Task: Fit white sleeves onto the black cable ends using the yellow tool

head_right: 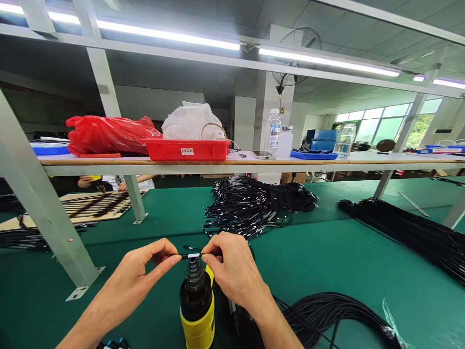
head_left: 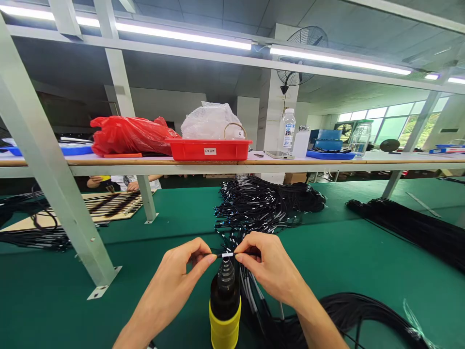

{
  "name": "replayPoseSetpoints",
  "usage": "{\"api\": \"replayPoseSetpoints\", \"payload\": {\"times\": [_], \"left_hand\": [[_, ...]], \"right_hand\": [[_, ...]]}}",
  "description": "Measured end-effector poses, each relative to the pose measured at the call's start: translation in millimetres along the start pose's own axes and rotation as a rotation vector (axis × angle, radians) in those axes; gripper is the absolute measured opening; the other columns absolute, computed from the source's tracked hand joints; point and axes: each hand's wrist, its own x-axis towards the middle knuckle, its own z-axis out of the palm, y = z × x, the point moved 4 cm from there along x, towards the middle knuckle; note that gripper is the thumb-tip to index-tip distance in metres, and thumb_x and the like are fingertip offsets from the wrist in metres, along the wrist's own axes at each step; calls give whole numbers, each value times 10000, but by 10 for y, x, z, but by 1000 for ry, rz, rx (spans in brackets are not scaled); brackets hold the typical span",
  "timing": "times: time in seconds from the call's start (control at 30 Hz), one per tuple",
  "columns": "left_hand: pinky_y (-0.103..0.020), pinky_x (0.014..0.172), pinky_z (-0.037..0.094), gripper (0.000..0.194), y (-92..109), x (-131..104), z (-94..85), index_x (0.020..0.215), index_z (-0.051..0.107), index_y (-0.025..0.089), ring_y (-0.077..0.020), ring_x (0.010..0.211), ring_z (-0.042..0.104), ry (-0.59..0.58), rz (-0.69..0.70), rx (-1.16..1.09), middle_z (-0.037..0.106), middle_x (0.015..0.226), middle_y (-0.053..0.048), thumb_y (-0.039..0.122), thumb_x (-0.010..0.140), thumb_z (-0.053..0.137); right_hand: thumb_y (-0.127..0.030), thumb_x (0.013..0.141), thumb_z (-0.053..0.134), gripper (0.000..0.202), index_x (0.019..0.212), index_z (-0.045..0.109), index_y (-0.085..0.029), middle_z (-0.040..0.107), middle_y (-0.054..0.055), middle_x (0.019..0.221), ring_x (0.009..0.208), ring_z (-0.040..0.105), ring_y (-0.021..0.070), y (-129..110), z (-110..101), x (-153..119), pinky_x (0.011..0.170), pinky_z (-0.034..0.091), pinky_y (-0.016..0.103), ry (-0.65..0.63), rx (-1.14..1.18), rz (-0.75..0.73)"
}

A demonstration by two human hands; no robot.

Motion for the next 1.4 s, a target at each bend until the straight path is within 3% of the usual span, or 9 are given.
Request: {"api": "replayPoseSetpoints", "payload": {"times": [0.47,0.77,1.1,1.4], "left_hand": [[-257,648,357,240,62,-13,-36,789,519,249,-170,745,487,30,39,-29,522,761,49,461,901,526],[-268,585,295,446,20,-42,-25,667,414,231,-161,617,375,12,28,105,434,634,53,566,950,335],[-246,613,363,311,36,-57,-56,785,478,242,-165,685,448,53,76,35,493,730,44,510,938,441],[-271,566,282,517,-42,-54,-35,608,365,231,-163,582,375,93,-11,90,397,586,48,614,948,294]], "right_hand": [[-93,793,636,129,736,694,-193,679,-21,717,661,591,126,-1,-5,4,585,393,224,-5,8,13],[-204,909,595,206,731,698,-194,679,-19,718,660,558,125,-76,-75,-64,623,369,238,-48,-129,-55],[-90,797,678,147,678,681,-177,623,-29,673,628,544,110,-35,22,-21,577,356,221,53,-34,-21],[-208,938,553,263,714,690,-192,669,-24,698,657,561,118,-93,16,-75,628,359,235,-65,-65,-58]]}}
